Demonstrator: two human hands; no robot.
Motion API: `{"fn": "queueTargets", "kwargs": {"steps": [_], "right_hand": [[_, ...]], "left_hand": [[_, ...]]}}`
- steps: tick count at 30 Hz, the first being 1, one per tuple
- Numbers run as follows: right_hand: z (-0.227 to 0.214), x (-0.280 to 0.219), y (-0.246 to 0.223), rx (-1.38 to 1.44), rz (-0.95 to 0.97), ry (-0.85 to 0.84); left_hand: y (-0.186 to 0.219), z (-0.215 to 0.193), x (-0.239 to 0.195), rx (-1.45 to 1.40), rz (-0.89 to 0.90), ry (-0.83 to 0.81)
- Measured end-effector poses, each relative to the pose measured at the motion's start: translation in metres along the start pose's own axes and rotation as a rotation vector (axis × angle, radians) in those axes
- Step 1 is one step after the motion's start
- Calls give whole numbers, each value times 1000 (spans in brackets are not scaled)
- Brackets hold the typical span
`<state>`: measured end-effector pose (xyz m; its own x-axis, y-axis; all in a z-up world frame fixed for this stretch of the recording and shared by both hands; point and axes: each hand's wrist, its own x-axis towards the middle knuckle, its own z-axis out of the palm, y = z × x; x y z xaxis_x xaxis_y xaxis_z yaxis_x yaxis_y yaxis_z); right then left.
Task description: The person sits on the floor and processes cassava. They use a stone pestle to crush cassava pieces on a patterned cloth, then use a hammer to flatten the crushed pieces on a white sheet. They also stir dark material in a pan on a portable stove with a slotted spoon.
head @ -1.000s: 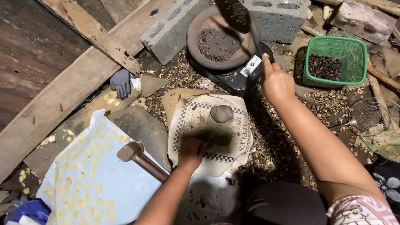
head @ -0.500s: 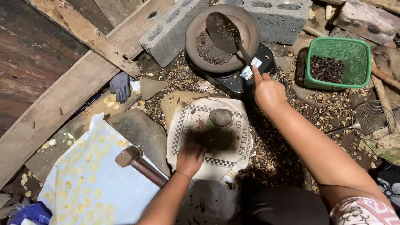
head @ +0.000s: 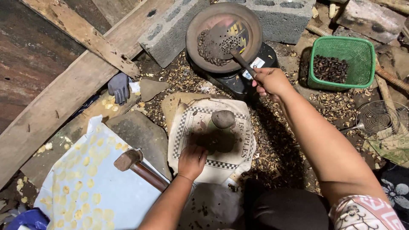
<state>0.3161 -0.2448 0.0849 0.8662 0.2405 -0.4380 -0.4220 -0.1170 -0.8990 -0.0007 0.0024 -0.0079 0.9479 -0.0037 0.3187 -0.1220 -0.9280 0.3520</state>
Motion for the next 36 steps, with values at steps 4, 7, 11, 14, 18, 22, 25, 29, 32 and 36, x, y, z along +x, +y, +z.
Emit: {"fn": "queueTargets", "kwargs": {"steps": [4,7,11,14,18,22,25,29,32,36], "right_hand": [[-2,-17,-7,101,59,-62],[-1,-44,-21,22,33,-58],[-11,-17,18,-289,-159,-10],[-16,-9,28,-569,-300,130],[-24,-3,31,-555,-311,157],[-24,-4,26,-443,-250,165],[-39,16,43,-443,-277,161],[-19,-15,14,-92,-170,93],[-17,-27,3,138,-37,-100],[-13,-33,7,126,-42,-144]], "left_hand": [[0,0,0,-5,-5,-1],[1,-1,2,12,-3,9],[-1,0,-1,30,-6,12],[0,0,-1,26,-2,26],[2,-2,0,26,-6,13],[1,-1,1,30,-4,17],[2,-1,2,24,12,45],[2,0,0,39,16,56],[0,1,2,52,20,57],[5,-5,6,40,45,61]]}}
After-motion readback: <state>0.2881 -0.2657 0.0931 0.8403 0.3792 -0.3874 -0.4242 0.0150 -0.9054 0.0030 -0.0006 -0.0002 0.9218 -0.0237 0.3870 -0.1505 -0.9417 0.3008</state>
